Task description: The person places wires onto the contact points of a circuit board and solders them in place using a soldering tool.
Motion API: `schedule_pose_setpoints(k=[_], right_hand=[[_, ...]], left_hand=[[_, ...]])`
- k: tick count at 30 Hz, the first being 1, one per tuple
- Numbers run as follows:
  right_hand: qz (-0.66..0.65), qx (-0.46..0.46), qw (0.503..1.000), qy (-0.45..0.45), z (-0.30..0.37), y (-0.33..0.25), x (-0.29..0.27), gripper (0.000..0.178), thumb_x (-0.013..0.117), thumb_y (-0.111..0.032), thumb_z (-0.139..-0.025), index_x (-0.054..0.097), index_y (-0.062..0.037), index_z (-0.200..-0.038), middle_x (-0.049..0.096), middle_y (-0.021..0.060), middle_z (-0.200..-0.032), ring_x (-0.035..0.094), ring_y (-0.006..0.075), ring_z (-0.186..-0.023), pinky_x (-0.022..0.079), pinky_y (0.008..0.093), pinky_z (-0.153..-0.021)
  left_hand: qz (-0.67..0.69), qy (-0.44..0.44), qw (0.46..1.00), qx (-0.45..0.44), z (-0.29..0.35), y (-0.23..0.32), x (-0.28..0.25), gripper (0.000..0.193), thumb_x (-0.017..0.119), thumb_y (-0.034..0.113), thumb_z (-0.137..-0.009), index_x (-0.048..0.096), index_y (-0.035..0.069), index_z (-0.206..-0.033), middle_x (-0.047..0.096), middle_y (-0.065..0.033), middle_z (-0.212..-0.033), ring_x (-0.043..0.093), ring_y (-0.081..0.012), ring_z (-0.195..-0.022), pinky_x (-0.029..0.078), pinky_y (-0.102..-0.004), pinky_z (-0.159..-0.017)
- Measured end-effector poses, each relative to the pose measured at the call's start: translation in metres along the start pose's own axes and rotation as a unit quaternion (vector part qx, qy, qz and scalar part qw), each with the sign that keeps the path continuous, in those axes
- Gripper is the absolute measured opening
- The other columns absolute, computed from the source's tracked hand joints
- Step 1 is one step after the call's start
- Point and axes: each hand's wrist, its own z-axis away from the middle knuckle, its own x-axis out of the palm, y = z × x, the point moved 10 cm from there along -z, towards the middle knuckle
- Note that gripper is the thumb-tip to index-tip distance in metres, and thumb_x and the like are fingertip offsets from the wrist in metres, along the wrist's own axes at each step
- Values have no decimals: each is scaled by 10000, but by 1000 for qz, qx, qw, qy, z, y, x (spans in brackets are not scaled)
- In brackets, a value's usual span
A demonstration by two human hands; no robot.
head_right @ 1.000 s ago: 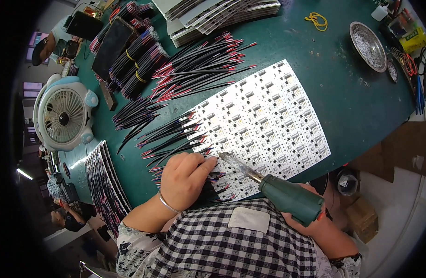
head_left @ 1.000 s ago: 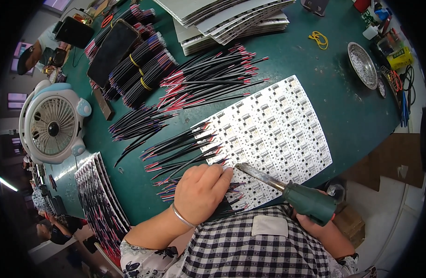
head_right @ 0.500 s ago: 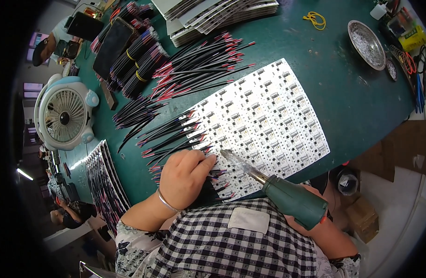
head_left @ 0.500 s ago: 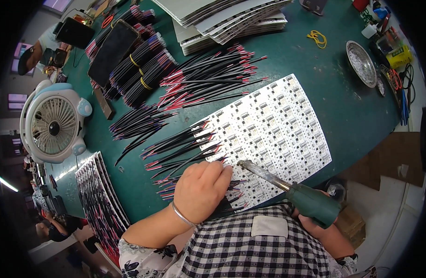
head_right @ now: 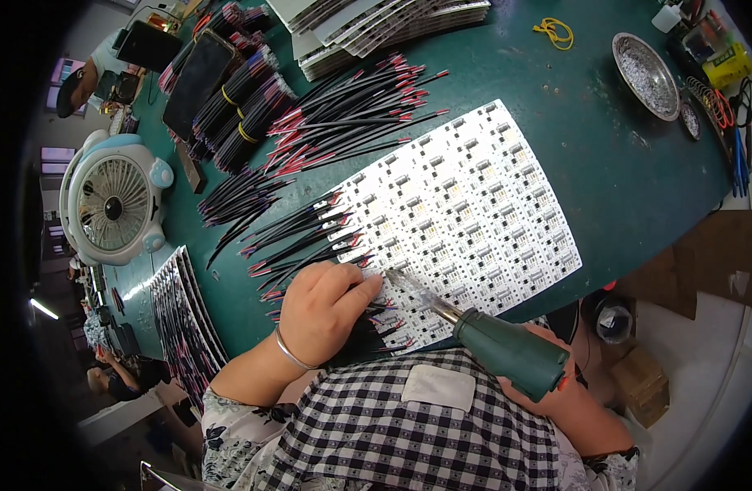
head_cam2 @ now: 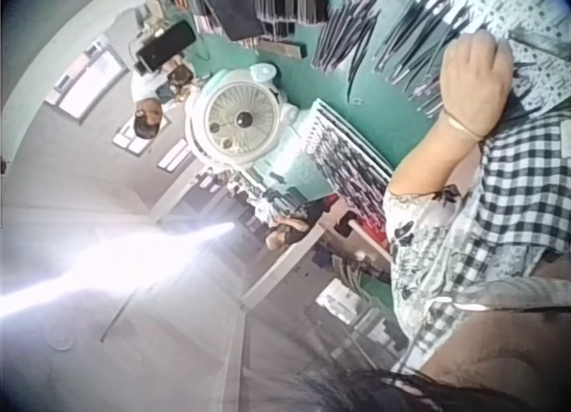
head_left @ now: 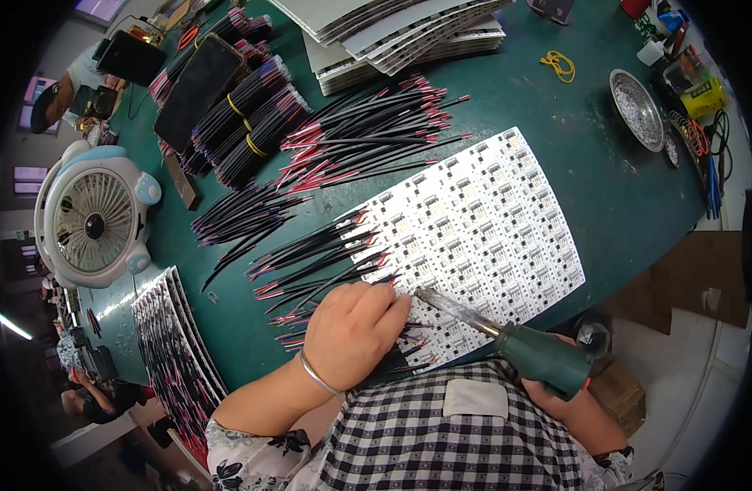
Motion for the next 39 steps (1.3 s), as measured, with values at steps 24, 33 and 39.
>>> schedule_pose_setpoints(k=[24, 33, 39], right_hand=[[-365, 54, 928, 49, 15, 26, 1, 501, 597, -219, -884, 473, 38, -1296, 584, 197, -1200, 637, 212, -672, 532, 304, -628], [-76, 41, 996, -23, 23, 13, -2, 307, 659, -146, -810, 641, -8, -1083, 683, 98, -1012, 675, 203, -908, 529, 290, -783], [-38, 40, 998, -21, 13, -2, -5, 256, 641, -185, -827, 656, -54, -1046, 677, 62, -896, 641, 243, -887, 464, 376, -827]], left_hand=[[93, 60, 987, -119, 23, 6, -2, 222, 708, 118, -739, 572, 84, -911, 539, -63, -819, 569, -253, -608, 427, -362, -492], [-35, 44, 994, -88, 23, 13, 4, 197, 636, 103, -732, 683, 132, -920, 486, -23, -729, 527, -179, -587, 406, -308, -485], [-18, 66, 995, -75, 22, 11, 6, 231, 640, 106, -725, 700, 127, -947, 472, -19, -706, 520, -177, -593, 404, -305, -493]])
